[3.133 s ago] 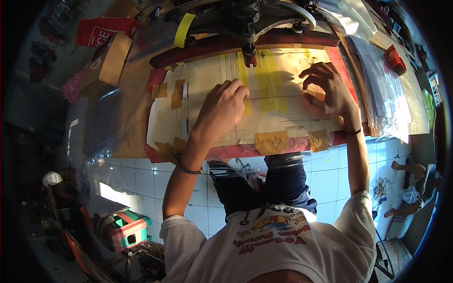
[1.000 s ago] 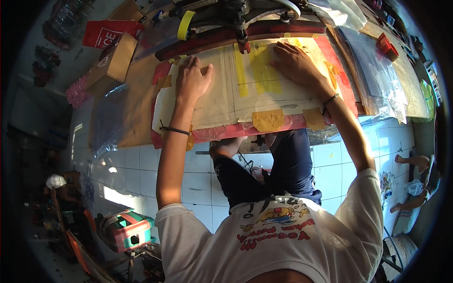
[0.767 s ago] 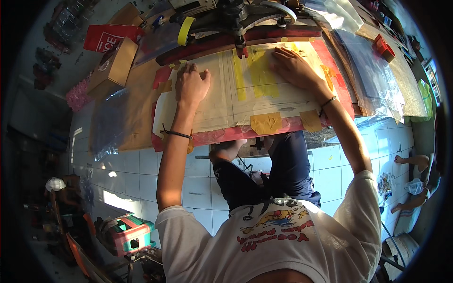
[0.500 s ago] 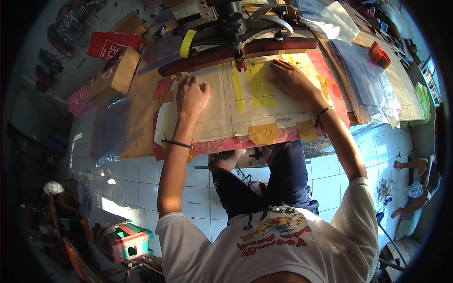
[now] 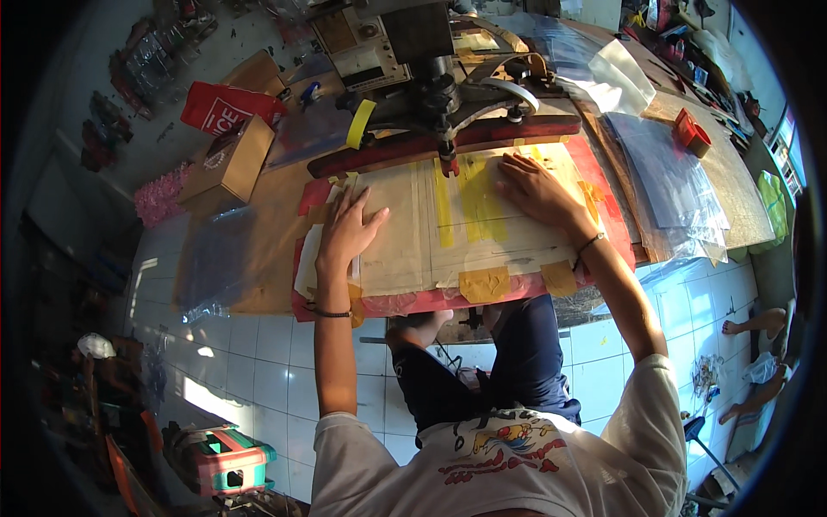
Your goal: The person uses adhesive tape to secure a transparent sheet onto the frame of a screen-printing machine and places another sheet on the workbench surface.
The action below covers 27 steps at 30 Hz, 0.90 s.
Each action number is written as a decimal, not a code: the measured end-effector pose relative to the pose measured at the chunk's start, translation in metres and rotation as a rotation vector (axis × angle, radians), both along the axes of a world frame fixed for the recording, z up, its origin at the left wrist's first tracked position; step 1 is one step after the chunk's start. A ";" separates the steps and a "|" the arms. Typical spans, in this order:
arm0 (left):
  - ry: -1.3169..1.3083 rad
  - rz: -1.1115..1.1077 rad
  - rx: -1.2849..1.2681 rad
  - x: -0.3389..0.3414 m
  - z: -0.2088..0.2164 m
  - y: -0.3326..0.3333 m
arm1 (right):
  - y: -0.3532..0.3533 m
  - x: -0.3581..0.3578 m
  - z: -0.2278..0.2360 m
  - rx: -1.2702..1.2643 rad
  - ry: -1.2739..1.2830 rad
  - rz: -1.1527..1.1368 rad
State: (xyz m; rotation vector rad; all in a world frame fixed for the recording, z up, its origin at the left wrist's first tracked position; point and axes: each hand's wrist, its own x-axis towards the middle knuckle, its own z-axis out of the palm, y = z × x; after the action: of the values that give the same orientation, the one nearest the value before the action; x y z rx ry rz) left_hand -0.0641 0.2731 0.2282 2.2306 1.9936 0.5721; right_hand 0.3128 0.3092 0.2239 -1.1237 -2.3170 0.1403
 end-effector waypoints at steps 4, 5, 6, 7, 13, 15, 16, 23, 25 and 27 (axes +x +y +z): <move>0.066 0.005 0.018 -0.003 0.007 -0.008 | -0.001 0.002 0.007 0.040 -0.013 0.015; 0.065 0.000 0.033 -0.004 0.005 -0.008 | -0.003 0.005 0.006 0.043 -0.014 0.018; 0.064 0.003 0.035 -0.004 0.004 -0.008 | -0.005 0.008 0.005 0.037 -0.006 0.029; 0.047 0.012 0.042 -0.003 0.003 -0.009 | -0.006 0.010 0.004 0.030 0.001 0.046; -0.017 0.026 0.136 -0.003 0.006 -0.010 | -0.017 0.010 0.015 0.066 -0.013 0.063; -0.028 0.028 0.138 0.004 0.017 -0.015 | -0.020 0.010 0.018 0.067 -0.021 0.051; 0.076 0.039 0.157 0.007 0.024 -0.019 | -0.022 0.009 0.019 0.038 -0.007 0.047; 0.059 0.005 0.196 0.000 0.016 -0.012 | -0.020 0.005 0.021 -0.022 0.013 0.052; 0.016 0.001 0.181 -0.002 0.015 -0.008 | -0.018 0.007 0.020 -0.014 0.006 0.057; -0.025 -0.004 0.169 -0.004 0.012 -0.006 | -0.017 0.008 0.021 -0.008 0.000 0.069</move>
State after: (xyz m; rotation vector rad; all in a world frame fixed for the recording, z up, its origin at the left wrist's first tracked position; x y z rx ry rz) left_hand -0.0683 0.2667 0.2397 2.3074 1.9971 0.7909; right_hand 0.3207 0.2919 0.2446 -1.0482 -2.3578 0.1756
